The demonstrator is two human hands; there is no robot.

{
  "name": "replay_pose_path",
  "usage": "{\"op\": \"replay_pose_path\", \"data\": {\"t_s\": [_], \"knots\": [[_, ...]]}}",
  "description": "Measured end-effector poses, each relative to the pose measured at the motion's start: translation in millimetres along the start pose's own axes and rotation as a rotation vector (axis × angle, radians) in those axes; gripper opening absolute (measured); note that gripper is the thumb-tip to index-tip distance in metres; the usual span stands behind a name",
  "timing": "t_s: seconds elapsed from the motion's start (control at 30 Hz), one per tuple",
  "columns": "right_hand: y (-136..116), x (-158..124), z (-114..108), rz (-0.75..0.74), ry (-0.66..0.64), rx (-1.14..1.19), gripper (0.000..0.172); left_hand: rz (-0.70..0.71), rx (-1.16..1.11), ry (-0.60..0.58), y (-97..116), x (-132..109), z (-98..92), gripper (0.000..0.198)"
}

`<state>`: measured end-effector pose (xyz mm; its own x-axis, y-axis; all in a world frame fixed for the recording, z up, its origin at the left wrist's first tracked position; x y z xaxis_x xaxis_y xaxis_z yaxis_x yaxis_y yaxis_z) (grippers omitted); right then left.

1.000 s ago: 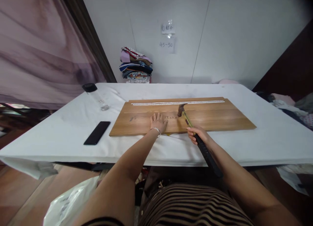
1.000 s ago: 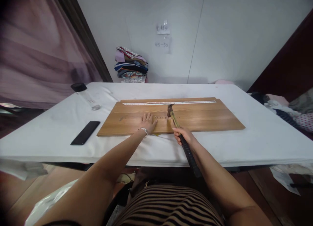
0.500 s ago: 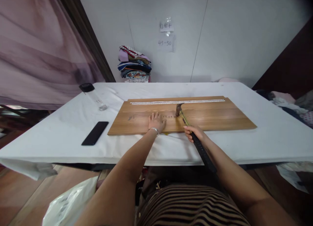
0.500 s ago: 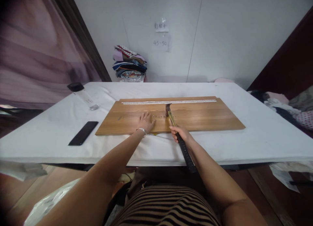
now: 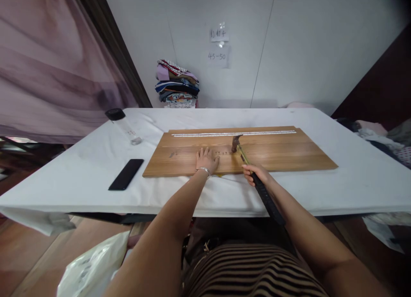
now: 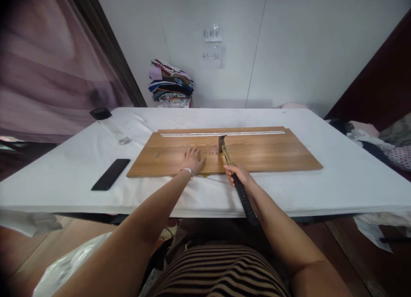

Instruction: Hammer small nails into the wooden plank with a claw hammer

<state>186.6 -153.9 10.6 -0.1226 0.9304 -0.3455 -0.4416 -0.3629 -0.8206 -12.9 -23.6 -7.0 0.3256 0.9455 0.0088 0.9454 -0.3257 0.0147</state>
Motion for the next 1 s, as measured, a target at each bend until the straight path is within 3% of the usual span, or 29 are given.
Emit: {"op": "replay_pose_path", "data": {"t_s": [0.3, 1.0], "knots": [[-4.3, -3.8, 4.3, -0.032, 0.046, 0.067, 0.041, -0.001, -0.004, -0.017, 1.4, -1.1, -2.7, 0.064], [-7.8, -2.0, 11.4, 0.001, 0.057, 0.017, 0.041, 0.010, -0.010, -0.003, 1.6, -2.5, -2.9, 0.061]]}}
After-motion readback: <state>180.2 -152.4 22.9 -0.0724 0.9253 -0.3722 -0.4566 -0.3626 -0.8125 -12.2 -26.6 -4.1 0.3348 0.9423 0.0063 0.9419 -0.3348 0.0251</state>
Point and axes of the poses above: each hand's wrist, its own x-axis towards the middle knuckle, its own z-axis out of the palm, y = z × x, the point moved 1 cm from there along x, towards the middle knuckle, and after that the axes turned 13 degrees about x, right-handed, at the moved point
